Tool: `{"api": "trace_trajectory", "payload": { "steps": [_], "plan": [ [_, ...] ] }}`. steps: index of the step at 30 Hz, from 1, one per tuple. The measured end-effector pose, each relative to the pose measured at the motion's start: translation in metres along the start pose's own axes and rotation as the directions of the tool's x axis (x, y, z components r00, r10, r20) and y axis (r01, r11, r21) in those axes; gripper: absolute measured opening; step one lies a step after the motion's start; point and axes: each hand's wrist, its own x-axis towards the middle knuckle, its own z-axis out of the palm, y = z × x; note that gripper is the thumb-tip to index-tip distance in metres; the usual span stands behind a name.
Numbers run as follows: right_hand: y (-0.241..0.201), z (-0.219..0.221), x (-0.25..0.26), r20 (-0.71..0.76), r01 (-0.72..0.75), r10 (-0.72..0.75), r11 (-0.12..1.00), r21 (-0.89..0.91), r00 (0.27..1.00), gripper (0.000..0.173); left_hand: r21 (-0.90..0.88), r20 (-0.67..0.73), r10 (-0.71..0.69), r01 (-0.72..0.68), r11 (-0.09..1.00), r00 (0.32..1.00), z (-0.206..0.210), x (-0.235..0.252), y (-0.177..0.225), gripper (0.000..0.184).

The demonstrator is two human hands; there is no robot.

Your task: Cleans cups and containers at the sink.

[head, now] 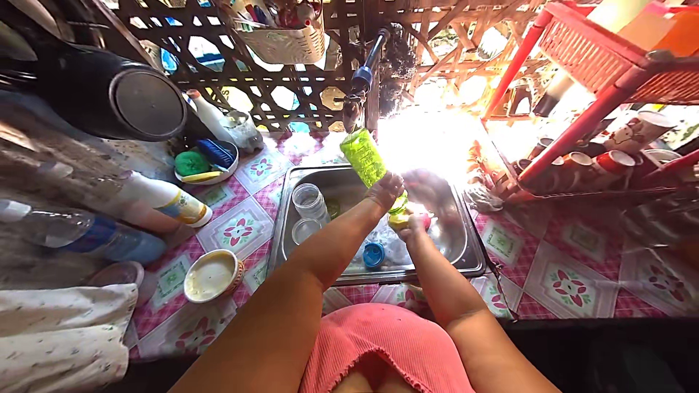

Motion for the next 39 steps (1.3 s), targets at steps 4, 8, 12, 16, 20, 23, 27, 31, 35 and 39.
{"api": "trace_trajectory", "payload": {
  "steps": [4, 8, 12, 16, 20, 23, 27, 31, 35, 39],
  "plan": [
    [-0.016, 0.007, -0.014, 0.021, 0.209, -0.213, 0.969, 0.130, 0.977, 0.038, -0.198, 0.038, -0.088, 0.093, 0.976, 0.995, 0.010, 0.002, 0.002, 0.060],
    [-0.022, 0.007, -0.037, 0.114, 0.229, -0.227, 0.973, -0.007, 0.967, 0.037, -0.399, -0.035, -0.175, 0.147, 0.905, 0.984, 0.019, 0.003, -0.014, 0.059],
    [-0.026, 0.010, -0.044, 0.056, 0.275, -0.270, 0.953, -0.128, 0.961, 0.038, -0.409, -0.182, -0.041, -0.038, 0.912, 0.982, 0.018, 0.002, -0.029, 0.062],
    [-0.018, 0.013, -0.034, 0.178, 0.734, -0.735, 0.559, -0.385, 0.654, 0.047, -0.486, -0.132, -0.164, 0.080, 0.870, 0.978, 0.008, -0.001, -0.017, 0.066],
    [-0.050, 0.015, -0.048, 0.679, 0.774, -0.374, 0.362, -0.520, 0.631, 0.059, -0.576, -0.107, -0.259, 0.152, 0.803, 0.960, 0.021, 0.000, -0.039, 0.063],
    [-0.070, 0.041, -0.052, 0.688, 0.717, -0.220, 0.091, -0.691, 0.691, 0.045, -0.570, -0.117, -0.320, 0.201, 0.797, 0.940, 0.023, -0.002, -0.040, 0.057],
    [-0.073, 0.086, -0.061, 0.540, 0.615, -0.295, 0.376, -0.693, 0.788, 0.032, -0.669, -0.138, -0.595, 0.369, 0.646, 0.792, 0.028, 0.000, -0.028, 0.048],
    [-0.068, 0.106, -0.064, 0.428, 0.509, -0.276, 0.477, -0.717, 0.861, 0.036, -0.713, -0.101, -0.631, 0.387, 0.585, 0.769, 0.033, -0.006, -0.030, 0.061],
    [-0.087, 0.108, -0.095, 0.675, 0.665, -0.001, -0.170, -0.727, 0.738, 0.040, -0.819, -0.168, -0.342, 0.062, 0.570, 0.924, 0.039, -0.016, -0.072, 0.075],
    [-0.112, 0.107, -0.083, 0.747, 0.752, 0.282, -0.516, -0.411, 0.602, 0.029, -0.918, -0.204, -0.188, -0.120, 0.378, 0.961, 0.035, -0.010, -0.074, 0.067]
  ]
}}
